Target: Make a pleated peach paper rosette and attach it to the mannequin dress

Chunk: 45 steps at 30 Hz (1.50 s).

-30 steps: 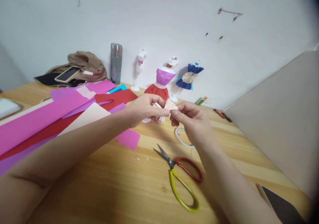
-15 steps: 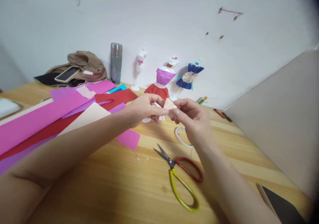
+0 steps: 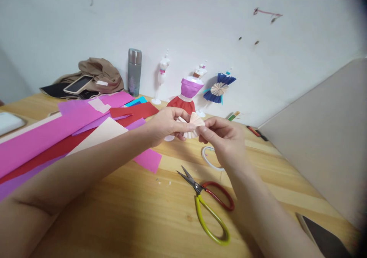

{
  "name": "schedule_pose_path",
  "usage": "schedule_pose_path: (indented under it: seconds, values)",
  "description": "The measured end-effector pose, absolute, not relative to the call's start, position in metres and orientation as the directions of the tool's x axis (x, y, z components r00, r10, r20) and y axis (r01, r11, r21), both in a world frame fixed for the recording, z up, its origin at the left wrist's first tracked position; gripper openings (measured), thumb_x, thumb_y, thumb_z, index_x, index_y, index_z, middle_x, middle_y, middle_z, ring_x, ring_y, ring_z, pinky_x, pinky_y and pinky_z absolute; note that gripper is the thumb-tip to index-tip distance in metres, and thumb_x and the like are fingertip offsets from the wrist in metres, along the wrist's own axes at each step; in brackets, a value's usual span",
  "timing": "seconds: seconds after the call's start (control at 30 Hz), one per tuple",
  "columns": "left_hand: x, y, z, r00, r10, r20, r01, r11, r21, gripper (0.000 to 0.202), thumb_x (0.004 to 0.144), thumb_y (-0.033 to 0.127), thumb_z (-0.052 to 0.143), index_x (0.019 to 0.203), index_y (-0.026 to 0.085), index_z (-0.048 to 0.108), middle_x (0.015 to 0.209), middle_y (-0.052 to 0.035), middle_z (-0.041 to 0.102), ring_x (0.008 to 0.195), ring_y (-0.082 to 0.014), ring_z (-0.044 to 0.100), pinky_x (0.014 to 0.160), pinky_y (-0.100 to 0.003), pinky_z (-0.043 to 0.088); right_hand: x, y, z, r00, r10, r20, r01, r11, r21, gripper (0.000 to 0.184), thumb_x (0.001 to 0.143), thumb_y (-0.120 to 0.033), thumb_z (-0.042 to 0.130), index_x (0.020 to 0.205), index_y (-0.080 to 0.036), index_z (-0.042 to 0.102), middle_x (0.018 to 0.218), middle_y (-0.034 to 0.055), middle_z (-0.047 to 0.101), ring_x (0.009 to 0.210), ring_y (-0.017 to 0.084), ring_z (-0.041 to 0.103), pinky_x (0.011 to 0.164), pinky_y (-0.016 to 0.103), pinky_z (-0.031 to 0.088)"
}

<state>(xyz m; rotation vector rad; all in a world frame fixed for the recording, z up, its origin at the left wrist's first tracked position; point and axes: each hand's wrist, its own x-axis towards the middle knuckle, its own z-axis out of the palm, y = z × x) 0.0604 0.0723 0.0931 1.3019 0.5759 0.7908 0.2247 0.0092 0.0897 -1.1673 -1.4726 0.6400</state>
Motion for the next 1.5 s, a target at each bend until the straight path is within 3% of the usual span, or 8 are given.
schedule_pose_path:
  seconds: [0.17, 0.47, 0.7, 0.93, 1.03, 1.2, 1.5]
  values:
    - [0.060, 0.071, 0.095, 0.588, 0.807, 0.052, -0.158, 0.052, 0.986, 0.015, 0.077, 0.009, 0.074, 0.073, 0.011, 0.059, 0.062, -0.0005, 0.065, 0.050, -0.0069, 0.059, 0.051, -0.019, 0.048, 0.226, 0.009, 0.090, 0.005, 0.946, 0.323, 0.322, 0.305, -0.896, 0.026, 0.071, -0.041, 0.079, 0.063, -0.023, 0.062, 0.053, -0.0012, 0.058, 0.047, 0.013, 0.052, 0.046, 0.027, 0.039]
    - [0.062, 0.061, 0.104, 0.622, 0.782, 0.034, 0.086, -0.111, 0.990, 0.011, 0.071, 0.006, 0.071, 0.068, 0.011, 0.063, 0.055, 0.0032, 0.060, 0.052, -0.0070, 0.056, 0.051, -0.018, 0.045, 0.229, 0.008, 0.095, 0.049, 0.913, 0.406, 0.289, 0.376, -0.880, 0.016, 0.069, -0.033, 0.079, 0.077, -0.023, 0.069, 0.066, 0.0004, 0.068, 0.057, 0.015, 0.060, 0.052, 0.029, 0.048]
    - [0.059, 0.063, 0.097, 0.716, 0.685, 0.132, 0.168, -0.353, 0.921, 0.012, 0.066, 0.018, 0.072, 0.062, 0.014, 0.062, 0.055, 0.0041, 0.058, 0.057, -0.0084, 0.055, 0.053, -0.019, 0.039, 0.223, 0.010, 0.090, 0.021, 0.925, 0.380, 0.307, 0.356, -0.883, 0.016, 0.069, -0.031, 0.078, 0.064, -0.023, 0.064, 0.058, -0.0004, 0.065, 0.051, 0.015, 0.058, 0.050, 0.030, 0.047]
    - [0.057, 0.066, 0.094, 0.757, 0.649, 0.071, 0.259, -0.397, 0.881, 0.013, 0.066, 0.025, 0.073, 0.068, 0.014, 0.067, 0.058, 0.0038, 0.057, 0.056, -0.0092, 0.052, 0.050, -0.020, 0.034, 0.229, 0.010, 0.093, -0.078, 0.953, 0.294, 0.347, 0.302, -0.888, 0.018, 0.070, -0.035, 0.079, 0.066, -0.023, 0.066, 0.063, 0.0011, 0.067, 0.056, 0.015, 0.059, 0.053, 0.030, 0.046]
    - [0.057, 0.070, 0.092, 0.763, 0.638, 0.098, 0.190, -0.368, 0.910, 0.019, 0.065, 0.023, 0.075, 0.082, 0.014, 0.072, 0.063, 0.0036, 0.060, 0.058, -0.0093, 0.054, 0.051, -0.019, 0.037, 0.230, 0.009, 0.095, -0.051, 0.954, 0.295, 0.358, 0.293, -0.886, 0.022, 0.068, -0.035, 0.079, 0.061, -0.022, 0.063, 0.055, -0.0018, 0.061, 0.050, 0.012, 0.052, 0.048, 0.027, 0.041]
    - [0.054, 0.075, 0.094, 0.741, 0.666, 0.092, 0.044, -0.185, 0.982, 0.051, 0.065, 0.018, 0.080, 0.115, 0.015, 0.070, 0.082, -0.0027, 0.071, 0.071, -0.0128, 0.065, 0.061, -0.022, 0.048, 0.229, 0.008, 0.098, 0.042, 0.930, 0.366, 0.325, 0.334, -0.885, 0.023, 0.070, -0.041, 0.080, 0.065, -0.025, 0.064, 0.060, -0.0002, 0.064, 0.053, 0.014, 0.054, 0.051, 0.030, 0.047]
    - [0.053, 0.073, 0.100, 0.746, 0.665, 0.021, -0.037, 0.010, 0.999, 0.018, 0.077, 0.017, 0.076, 0.093, 0.010, 0.072, 0.084, -0.0066, 0.073, 0.068, -0.0094, 0.064, 0.064, -0.022, 0.052, 0.225, 0.009, 0.096, 0.246, 0.815, 0.525, 0.310, 0.447, -0.839, 0.012, 0.071, -0.028, 0.077, 0.079, -0.026, 0.068, 0.067, 0.0001, 0.066, 0.059, 0.016, 0.059, 0.057, 0.033, 0.051]
